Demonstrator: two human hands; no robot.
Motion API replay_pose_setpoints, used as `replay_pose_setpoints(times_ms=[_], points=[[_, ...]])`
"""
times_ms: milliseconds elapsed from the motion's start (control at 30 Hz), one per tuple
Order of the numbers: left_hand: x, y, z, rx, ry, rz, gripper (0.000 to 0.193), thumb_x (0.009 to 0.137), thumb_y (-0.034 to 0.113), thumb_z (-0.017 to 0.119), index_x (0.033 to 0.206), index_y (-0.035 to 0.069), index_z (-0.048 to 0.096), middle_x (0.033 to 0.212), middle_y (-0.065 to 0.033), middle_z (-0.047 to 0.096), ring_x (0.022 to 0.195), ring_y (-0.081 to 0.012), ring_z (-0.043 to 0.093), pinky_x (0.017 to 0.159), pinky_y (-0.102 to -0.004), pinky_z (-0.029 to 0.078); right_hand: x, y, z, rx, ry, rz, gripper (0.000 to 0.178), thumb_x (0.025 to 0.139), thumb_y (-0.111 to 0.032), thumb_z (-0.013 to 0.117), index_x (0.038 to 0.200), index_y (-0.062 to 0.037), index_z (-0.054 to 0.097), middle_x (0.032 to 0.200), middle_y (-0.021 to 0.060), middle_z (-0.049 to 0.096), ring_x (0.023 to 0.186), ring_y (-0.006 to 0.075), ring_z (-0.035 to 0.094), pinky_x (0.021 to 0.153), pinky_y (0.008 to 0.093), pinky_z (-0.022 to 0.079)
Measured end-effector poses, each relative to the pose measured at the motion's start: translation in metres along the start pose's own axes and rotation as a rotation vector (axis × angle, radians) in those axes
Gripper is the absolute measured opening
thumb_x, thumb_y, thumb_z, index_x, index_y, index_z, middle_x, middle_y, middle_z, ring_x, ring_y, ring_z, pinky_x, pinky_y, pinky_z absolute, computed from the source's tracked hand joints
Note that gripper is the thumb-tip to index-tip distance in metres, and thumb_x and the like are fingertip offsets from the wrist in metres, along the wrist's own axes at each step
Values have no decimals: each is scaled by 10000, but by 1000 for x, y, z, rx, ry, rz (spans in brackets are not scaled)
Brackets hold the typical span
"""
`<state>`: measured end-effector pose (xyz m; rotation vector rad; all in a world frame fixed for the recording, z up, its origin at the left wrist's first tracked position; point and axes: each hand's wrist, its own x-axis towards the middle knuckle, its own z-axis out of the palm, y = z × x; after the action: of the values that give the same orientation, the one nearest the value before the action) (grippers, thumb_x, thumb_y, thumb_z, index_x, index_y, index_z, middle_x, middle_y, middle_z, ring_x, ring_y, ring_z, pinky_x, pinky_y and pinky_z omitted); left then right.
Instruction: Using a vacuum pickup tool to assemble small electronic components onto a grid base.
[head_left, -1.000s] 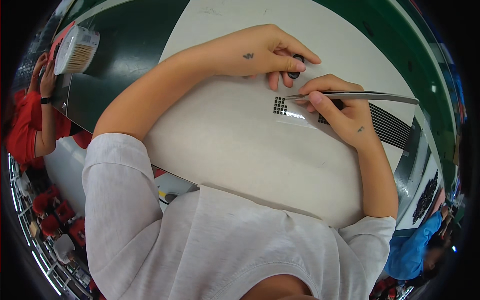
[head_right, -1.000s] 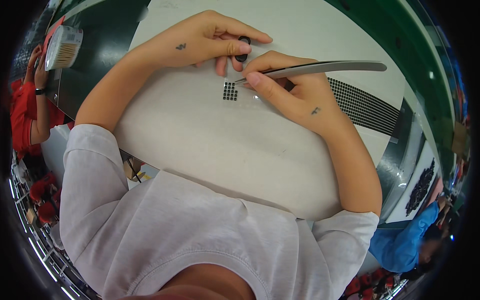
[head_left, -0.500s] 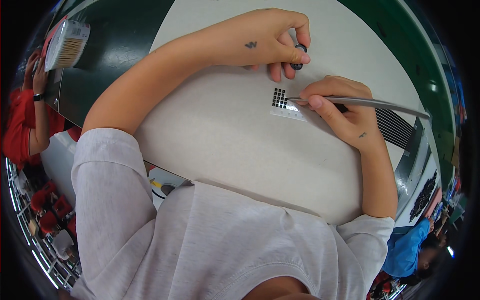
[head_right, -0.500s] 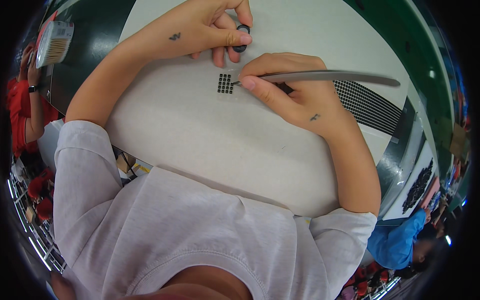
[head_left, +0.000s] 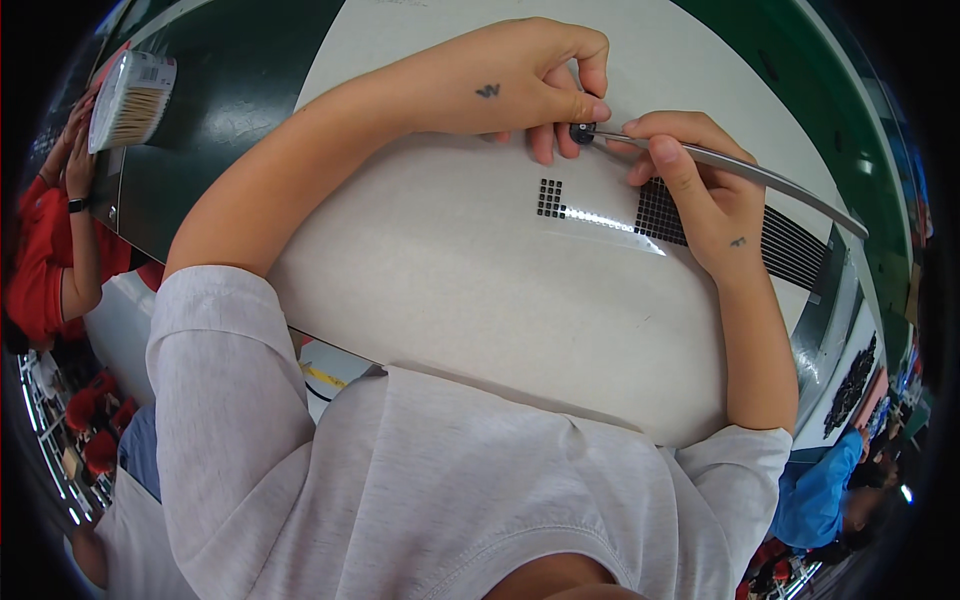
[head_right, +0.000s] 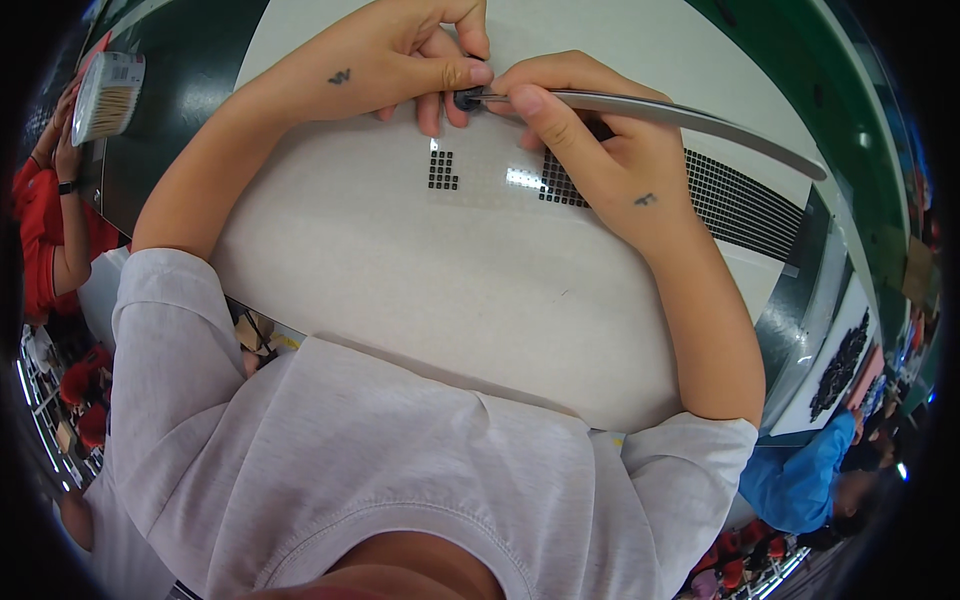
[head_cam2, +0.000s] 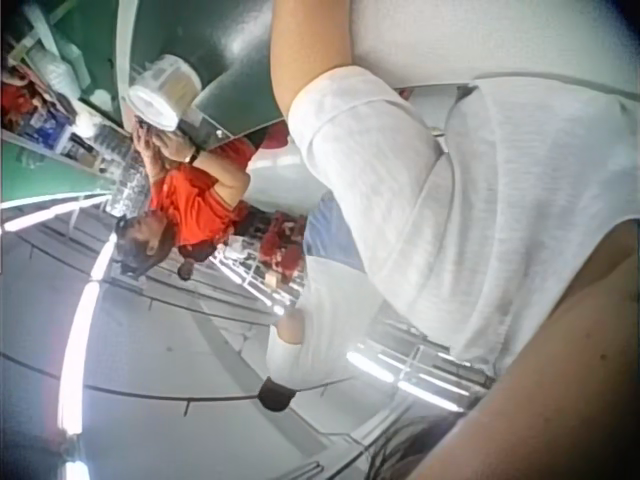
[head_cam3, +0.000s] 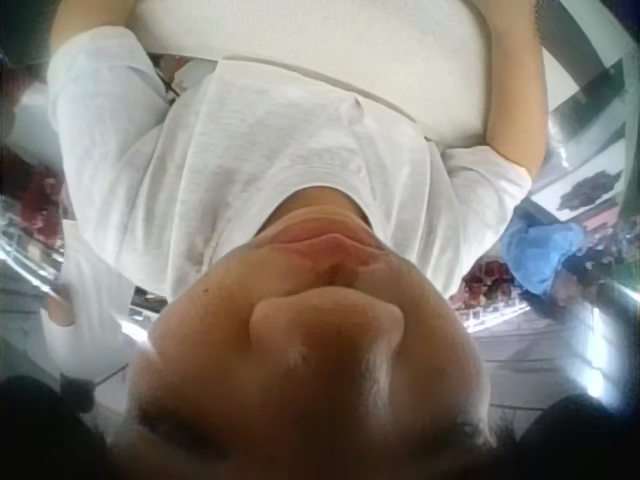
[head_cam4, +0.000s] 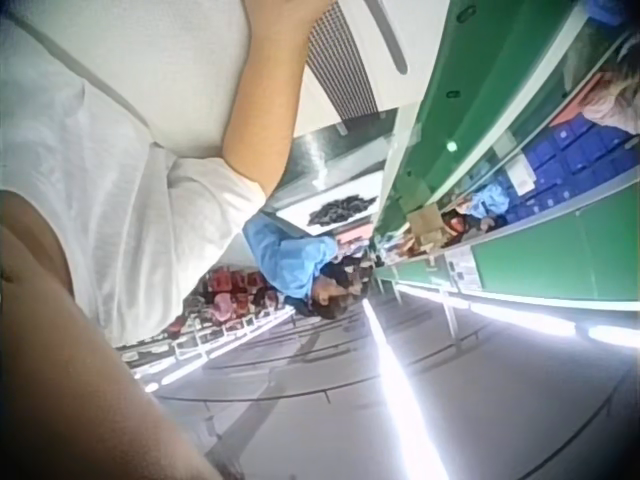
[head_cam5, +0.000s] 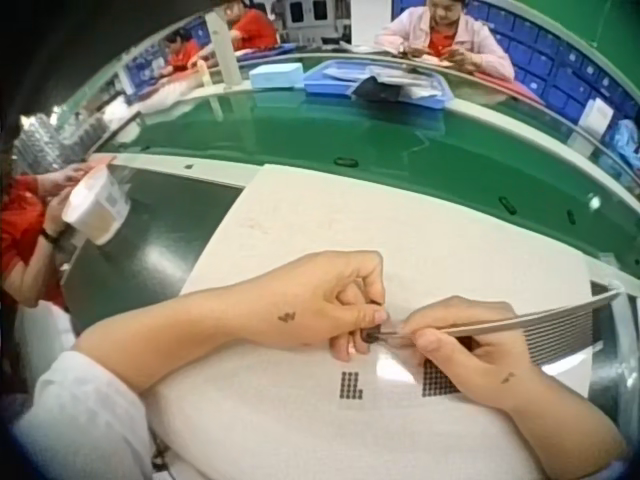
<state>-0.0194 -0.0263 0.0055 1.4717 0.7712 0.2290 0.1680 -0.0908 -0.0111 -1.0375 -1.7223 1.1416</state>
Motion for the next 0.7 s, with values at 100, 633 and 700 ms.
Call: replay_pose_setpoints(times_ms=[100,633,700], points=[[1,0,0,-10,3,-18,110,846,79,474,815,-7,412,633,-78,546,525,-98,525,477,-199,445,0,-2,1,-53,7,-14,127,818,-121,541,867,-21,603,743,36,606,579,77,502,536,183,413],[-2,-9,3,93,46,36,131,825,131,503,855,6,478,646,-68,572,524,-95,544,436,-202,392,-4,-7,0,-267,-22,-54,131,805,-116,547,866,-18,608,762,74,606,607,114,539,562,205,429],[-4,-9,4,222,103,71,167,820,196,513,863,35,520,656,-60,596,530,-88,563,411,-197,347,-4,-7,-2,-294,-61,-48,155,828,-110,515,894,5,595,800,95,606,631,120,552,591,207,443]])
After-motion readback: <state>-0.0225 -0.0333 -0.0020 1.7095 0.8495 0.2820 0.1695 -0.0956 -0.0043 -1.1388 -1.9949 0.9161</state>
